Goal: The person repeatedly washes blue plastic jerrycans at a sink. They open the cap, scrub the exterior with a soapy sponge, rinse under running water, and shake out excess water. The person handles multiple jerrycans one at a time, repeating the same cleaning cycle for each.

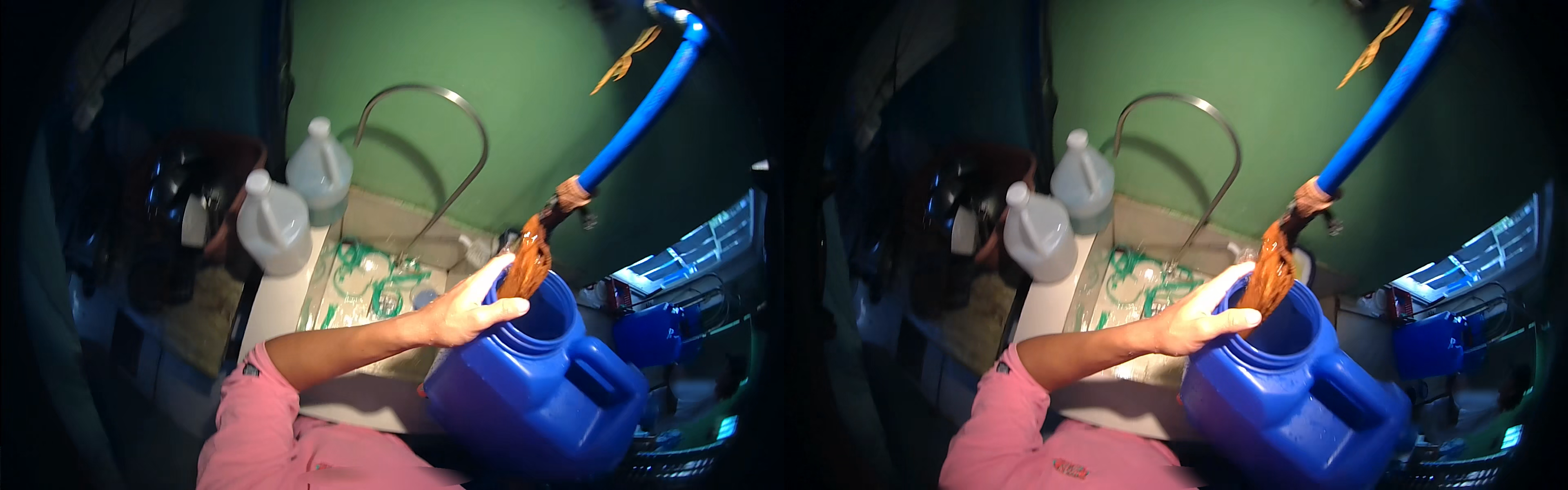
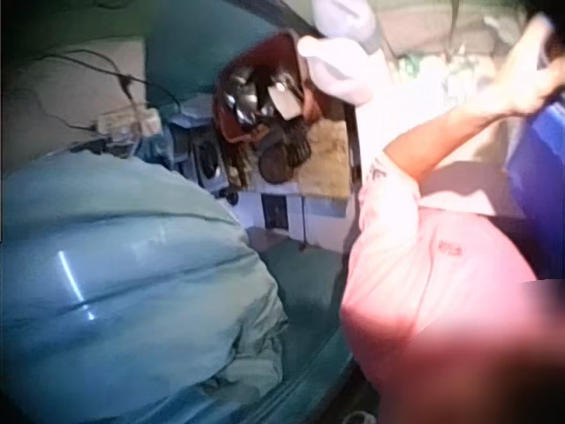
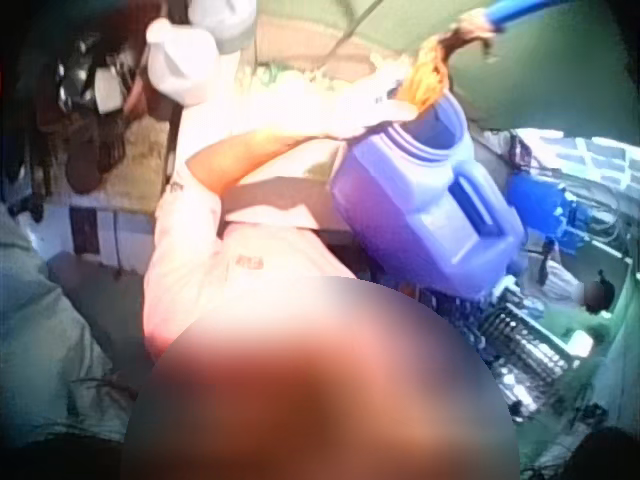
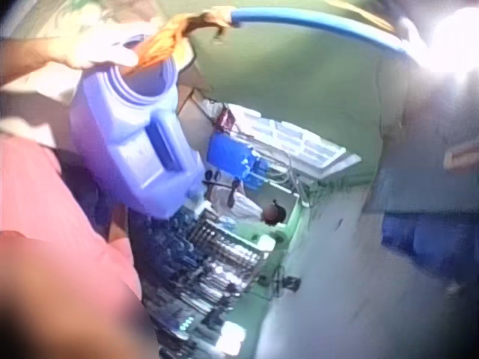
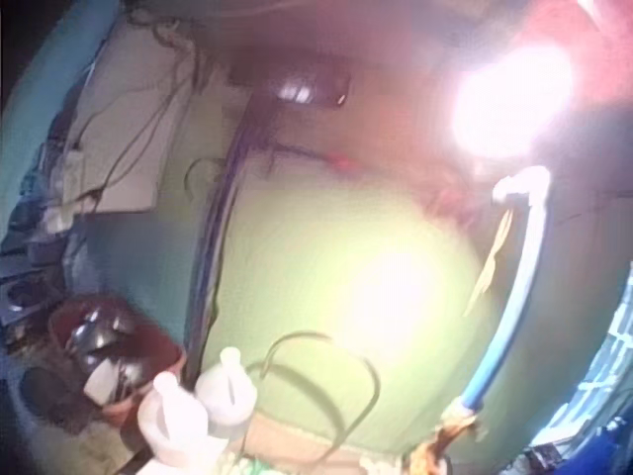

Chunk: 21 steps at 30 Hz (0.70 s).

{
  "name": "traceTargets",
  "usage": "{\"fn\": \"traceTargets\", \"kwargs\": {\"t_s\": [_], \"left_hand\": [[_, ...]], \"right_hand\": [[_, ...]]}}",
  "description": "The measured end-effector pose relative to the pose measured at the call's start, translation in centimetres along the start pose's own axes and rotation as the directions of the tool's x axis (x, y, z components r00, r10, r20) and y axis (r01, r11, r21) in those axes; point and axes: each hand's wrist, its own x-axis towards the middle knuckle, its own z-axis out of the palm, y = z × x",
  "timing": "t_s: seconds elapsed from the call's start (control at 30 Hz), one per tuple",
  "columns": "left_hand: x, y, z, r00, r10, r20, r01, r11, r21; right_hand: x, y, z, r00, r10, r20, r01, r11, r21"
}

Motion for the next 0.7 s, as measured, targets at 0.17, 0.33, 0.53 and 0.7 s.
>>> {"fn": "traceTargets", "kwargs": {"t_s": [0.17,0.33,0.53,0.7], "left_hand": [[6.2,1.3,-10.4,0.936,-0.32,-0.149,0.32,0.947,-0.023],[0.4,-6.2,-10.2,0.999,0.003,-0.038,-0.004,1.0,-0.031],[0.2,-13.4,-13.8,0.876,-0.309,-0.369,0.186,0.924,-0.334],[-4.2,-27.1,-12.2,0.907,-0.39,-0.158,0.179,0.697,-0.694]], "right_hand": [[0.0,2.3,1.0,0.997,0.073,0.037,-0.076,0.992,0.103],[-2.1,-3.9,-0.2,0.984,0.129,0.125,-0.152,0.969,0.193],[-5.8,-14.7,2.7,0.982,-0.121,-0.142,0.079,0.958,-0.274],[-7.9,-20.5,8.0,0.793,-0.567,0.222,0.568,0.558,-0.605]]}}
